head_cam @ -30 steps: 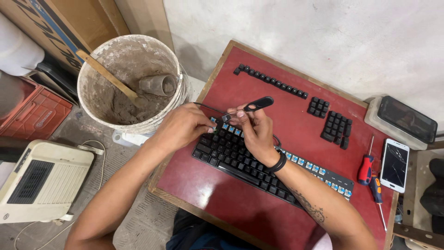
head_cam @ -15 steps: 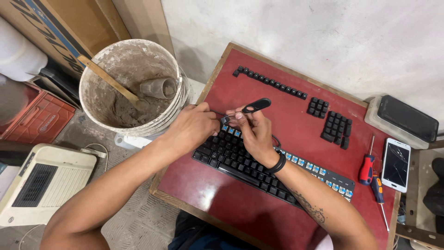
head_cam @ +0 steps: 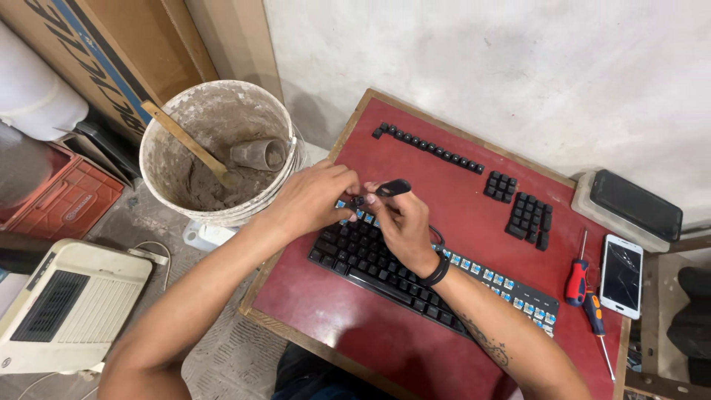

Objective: The person uses a keycap puller to remove keycaps from a mechanical keyboard and places them on the table. They continue removing keycaps one by one and arranging them in rows.

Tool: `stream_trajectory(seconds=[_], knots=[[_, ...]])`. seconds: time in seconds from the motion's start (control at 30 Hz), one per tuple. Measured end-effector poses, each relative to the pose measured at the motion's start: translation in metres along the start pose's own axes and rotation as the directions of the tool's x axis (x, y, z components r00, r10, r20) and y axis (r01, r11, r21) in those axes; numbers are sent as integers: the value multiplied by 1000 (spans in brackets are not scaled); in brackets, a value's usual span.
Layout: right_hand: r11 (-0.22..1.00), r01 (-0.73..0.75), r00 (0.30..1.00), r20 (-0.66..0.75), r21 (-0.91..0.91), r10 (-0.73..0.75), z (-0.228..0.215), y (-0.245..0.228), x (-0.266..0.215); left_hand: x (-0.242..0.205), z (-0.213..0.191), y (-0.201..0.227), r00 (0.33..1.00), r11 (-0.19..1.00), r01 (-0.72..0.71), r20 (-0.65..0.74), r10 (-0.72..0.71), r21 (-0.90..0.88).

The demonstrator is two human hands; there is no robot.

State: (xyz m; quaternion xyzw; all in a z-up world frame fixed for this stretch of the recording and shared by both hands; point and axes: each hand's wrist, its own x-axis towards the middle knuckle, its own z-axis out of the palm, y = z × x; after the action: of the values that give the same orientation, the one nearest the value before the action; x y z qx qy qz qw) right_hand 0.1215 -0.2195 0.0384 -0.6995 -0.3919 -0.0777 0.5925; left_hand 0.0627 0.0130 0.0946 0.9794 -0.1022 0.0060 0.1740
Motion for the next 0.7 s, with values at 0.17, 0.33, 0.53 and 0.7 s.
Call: stream_trajectory(seconds=[0.17,0.33,0.53,0.7], knots=[[996,37,999,-2,-78,-37,0,-5,3,-17,35,-5,933,989,-104,-334,134,105],[993,68,998,-11,-96,-70,0,-10,3,-16,47,-7,875,964,-148,-424,231,219],[992,78,997,-17,-103,-80,0,-9,1,-3,59,-12,900,972,-86,-435,-18,-217],[987,77,995,-53,-144,-85,-1,-6,2,-7,56,-5,851,991,-122,-519,72,-63]])
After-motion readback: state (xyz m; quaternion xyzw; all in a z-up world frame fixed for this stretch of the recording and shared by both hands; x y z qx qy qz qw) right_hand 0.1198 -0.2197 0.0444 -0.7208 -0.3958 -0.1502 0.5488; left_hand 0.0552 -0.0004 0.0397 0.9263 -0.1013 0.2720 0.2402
